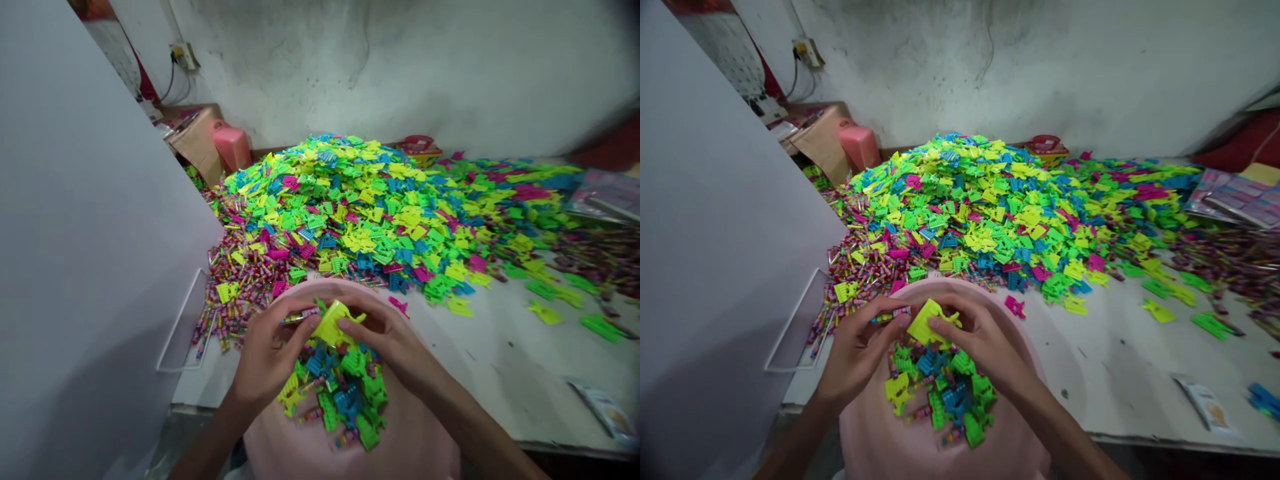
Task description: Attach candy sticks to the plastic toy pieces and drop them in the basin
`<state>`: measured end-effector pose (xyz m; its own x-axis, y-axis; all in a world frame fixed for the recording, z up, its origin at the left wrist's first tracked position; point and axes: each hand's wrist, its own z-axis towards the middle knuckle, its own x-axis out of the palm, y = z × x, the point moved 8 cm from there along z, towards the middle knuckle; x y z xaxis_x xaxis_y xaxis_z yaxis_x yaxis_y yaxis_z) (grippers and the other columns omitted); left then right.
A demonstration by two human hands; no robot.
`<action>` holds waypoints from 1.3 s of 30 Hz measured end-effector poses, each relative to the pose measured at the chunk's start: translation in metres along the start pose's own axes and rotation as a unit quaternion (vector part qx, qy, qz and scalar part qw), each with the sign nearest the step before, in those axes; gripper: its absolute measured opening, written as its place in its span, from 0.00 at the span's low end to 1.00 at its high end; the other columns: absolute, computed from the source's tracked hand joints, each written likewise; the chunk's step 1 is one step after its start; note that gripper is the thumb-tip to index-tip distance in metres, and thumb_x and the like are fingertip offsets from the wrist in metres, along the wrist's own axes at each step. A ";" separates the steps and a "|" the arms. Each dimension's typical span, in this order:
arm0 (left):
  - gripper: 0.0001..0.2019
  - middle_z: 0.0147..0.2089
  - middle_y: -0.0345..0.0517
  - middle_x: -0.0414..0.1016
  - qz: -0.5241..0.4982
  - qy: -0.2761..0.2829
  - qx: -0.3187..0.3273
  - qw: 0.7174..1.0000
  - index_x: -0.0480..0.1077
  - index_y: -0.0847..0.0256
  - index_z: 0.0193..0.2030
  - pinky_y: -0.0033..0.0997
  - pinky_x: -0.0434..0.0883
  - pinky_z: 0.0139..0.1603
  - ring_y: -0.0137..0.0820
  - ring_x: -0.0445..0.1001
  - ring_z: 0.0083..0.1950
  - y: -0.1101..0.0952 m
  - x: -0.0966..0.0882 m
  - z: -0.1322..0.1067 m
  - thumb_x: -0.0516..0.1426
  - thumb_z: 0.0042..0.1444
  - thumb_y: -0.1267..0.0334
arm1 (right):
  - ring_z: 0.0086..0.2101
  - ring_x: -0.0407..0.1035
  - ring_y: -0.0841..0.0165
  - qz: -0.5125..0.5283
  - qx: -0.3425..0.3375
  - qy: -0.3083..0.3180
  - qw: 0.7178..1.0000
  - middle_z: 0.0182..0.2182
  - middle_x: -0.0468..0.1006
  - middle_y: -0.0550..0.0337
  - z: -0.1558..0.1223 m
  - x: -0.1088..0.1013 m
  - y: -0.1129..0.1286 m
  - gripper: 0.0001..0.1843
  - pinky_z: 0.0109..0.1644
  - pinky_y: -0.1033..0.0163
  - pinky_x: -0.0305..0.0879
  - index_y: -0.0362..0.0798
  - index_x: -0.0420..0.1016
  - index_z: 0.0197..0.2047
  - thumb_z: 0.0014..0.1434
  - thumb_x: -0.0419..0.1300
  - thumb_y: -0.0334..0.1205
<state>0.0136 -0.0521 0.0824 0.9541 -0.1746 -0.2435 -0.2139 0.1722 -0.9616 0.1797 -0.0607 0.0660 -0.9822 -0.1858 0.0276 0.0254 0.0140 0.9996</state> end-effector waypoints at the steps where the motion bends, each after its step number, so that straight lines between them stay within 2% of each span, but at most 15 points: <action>1: 0.10 0.43 0.47 0.82 0.000 -0.001 -0.002 1.000 0.79 0.57 0.44 0.26 0.79 0.35 0.36 0.82 0.40 0.000 0.000 -0.001 0.61 0.62 0.56 | 0.53 0.73 0.58 -0.009 -0.001 -0.003 1.000 0.54 0.79 0.58 -0.001 0.000 -0.002 0.14 0.49 0.59 0.75 0.57 0.82 0.49 0.62 0.66 0.49; 3: 0.10 0.44 0.48 0.83 0.018 -0.006 0.002 1.000 0.79 0.58 0.44 0.27 0.79 0.36 0.37 0.82 0.42 -0.003 -0.001 -0.002 0.62 0.61 0.57 | 0.48 0.76 0.59 -0.030 -0.015 -0.007 0.999 0.51 0.81 0.57 -0.004 0.000 -0.003 0.14 0.45 0.60 0.75 0.55 0.81 0.50 0.64 0.64 0.48; 7: 0.08 0.43 0.46 0.84 0.104 0.002 0.043 0.994 0.80 0.55 0.43 0.28 0.78 0.39 0.37 0.82 0.40 -0.014 -0.003 -0.003 0.61 0.62 0.56 | 0.46 0.77 0.59 -0.159 -0.069 -0.041 0.984 0.50 0.82 0.56 -0.012 0.001 0.006 0.12 0.48 0.58 0.73 0.56 0.80 0.52 0.67 0.61 0.46; 11: 0.07 0.43 0.45 0.85 0.198 0.001 0.098 0.975 0.80 0.53 0.44 0.34 0.77 0.50 0.38 0.82 0.44 -0.022 0.001 -0.008 0.62 0.62 0.59 | 0.47 0.78 0.58 -0.291 -0.113 -0.061 0.948 0.46 0.83 0.57 -0.021 0.005 0.016 0.10 0.50 0.57 0.73 0.57 0.78 0.50 0.69 0.58 0.44; 16: 0.08 0.47 0.47 0.83 0.251 0.005 0.150 0.956 0.78 0.55 0.47 0.34 0.73 0.57 0.37 0.80 0.49 -0.027 0.006 -0.014 0.57 0.66 0.61 | 0.49 0.77 0.57 -0.371 -0.245 -0.039 0.895 0.48 0.83 0.52 -0.037 0.014 0.024 0.14 0.53 0.55 0.71 0.53 0.72 0.57 0.70 0.56 0.36; 18: 0.08 0.46 0.47 0.82 0.235 0.062 0.151 0.958 0.77 0.56 0.47 0.32 0.72 0.55 0.36 0.80 0.49 -0.024 0.011 -0.011 0.56 0.68 0.61 | 0.47 0.78 0.59 -0.364 -0.245 -0.020 0.899 0.47 0.83 0.53 -0.038 0.012 0.019 0.14 0.50 0.57 0.71 0.53 0.72 0.57 0.70 0.55 0.36; 21: 0.09 0.39 0.43 0.81 0.210 0.170 0.128 0.954 0.77 0.58 0.42 0.27 0.72 0.46 0.33 0.79 0.43 -0.014 0.020 -0.007 0.57 0.68 0.59 | 0.43 0.78 0.61 -0.324 -0.194 0.015 0.926 0.45 0.83 0.55 -0.034 0.010 0.006 0.10 0.45 0.61 0.70 0.52 0.73 0.53 0.71 0.55 0.38; 26: 0.12 0.33 0.42 0.79 0.228 0.204 0.112 0.945 0.77 0.60 0.41 0.26 0.67 0.38 0.30 0.75 0.34 0.007 0.026 -0.005 0.55 0.69 0.57 | 0.32 0.75 0.67 -0.260 -0.101 0.025 0.960 0.33 0.82 0.59 -0.023 0.008 -0.017 0.13 0.36 0.65 0.66 0.48 0.76 0.41 0.72 0.54 0.46; 28: 0.13 0.36 0.44 0.81 0.229 0.244 0.113 0.935 0.78 0.59 0.41 0.26 0.68 0.39 0.31 0.77 0.36 0.017 0.028 -0.003 0.56 0.68 0.55 | 0.27 0.72 0.68 -0.255 -0.073 0.065 0.962 0.28 0.80 0.61 -0.018 0.010 -0.027 0.18 0.30 0.66 0.63 0.48 0.77 0.39 0.72 0.53 0.49; 30: 0.15 0.41 0.44 0.82 0.229 0.264 0.097 0.932 0.79 0.58 0.43 0.27 0.70 0.43 0.33 0.78 0.40 0.032 0.020 0.008 0.55 0.68 0.52 | 0.27 0.73 0.67 -0.276 -0.069 0.108 0.953 0.28 0.81 0.61 -0.012 0.004 -0.031 0.19 0.31 0.66 0.64 0.49 0.80 0.39 0.71 0.53 0.51; 32: 0.20 0.43 0.45 0.82 0.247 0.208 0.054 0.945 0.78 0.57 0.45 0.29 0.72 0.46 0.33 0.78 0.43 0.055 -0.006 0.031 0.49 0.71 0.50 | 0.34 0.77 0.63 -0.326 -0.080 0.074 0.939 0.34 0.84 0.58 0.001 -0.021 -0.028 0.19 0.37 0.63 0.68 0.50 0.81 0.42 0.72 0.52 0.50; 34: 0.25 0.43 0.50 0.81 0.299 0.095 0.005 0.949 0.77 0.60 0.45 0.33 0.73 0.47 0.35 0.77 0.44 0.083 -0.039 0.059 0.40 0.73 0.53 | 0.42 0.78 0.60 -0.387 -0.084 -0.017 0.918 0.42 0.85 0.54 0.024 -0.059 -0.026 0.19 0.43 0.60 0.71 0.51 0.81 0.47 0.72 0.50 0.49; 35: 0.23 0.43 0.52 0.81 0.318 0.078 -0.007 0.945 0.76 0.61 0.45 0.37 0.73 0.49 0.38 0.77 0.45 0.099 -0.046 0.070 0.42 0.72 0.53 | 0.43 0.78 0.59 -0.421 -0.076 -0.043 0.903 0.43 0.85 0.53 0.038 -0.075 -0.029 0.20 0.44 0.59 0.71 0.50 0.80 0.48 0.73 0.49 0.47; 37: 0.16 0.42 0.54 0.80 0.351 0.073 -0.038 0.933 0.76 0.63 0.41 0.42 0.73 0.52 0.41 0.76 0.46 0.134 -0.050 0.086 0.53 0.68 0.55 | 0.45 0.78 0.59 -0.450 -0.067 -0.039 0.890 0.45 0.84 0.53 0.075 -0.096 -0.042 0.16 0.49 0.57 0.71 0.49 0.79 0.50 0.72 0.51 0.43; 39: 0.11 0.50 0.53 0.78 0.373 0.072 -0.067 0.923 0.75 0.63 0.46 0.46 0.73 0.55 0.40 0.76 0.51 0.167 -0.046 0.093 0.58 0.66 0.57 | 0.49 0.76 0.59 -0.472 -0.059 -0.022 0.879 0.48 0.83 0.50 0.115 -0.106 -0.062 0.12 0.55 0.54 0.69 0.48 0.79 0.50 0.70 0.55 0.38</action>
<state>-0.0464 0.0750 -0.0548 0.4959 -0.1846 -0.8486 -0.8325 0.1768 -0.5250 0.2603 0.0714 0.0005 -0.5814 -0.0211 -0.8133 -0.7893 -0.2280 0.5701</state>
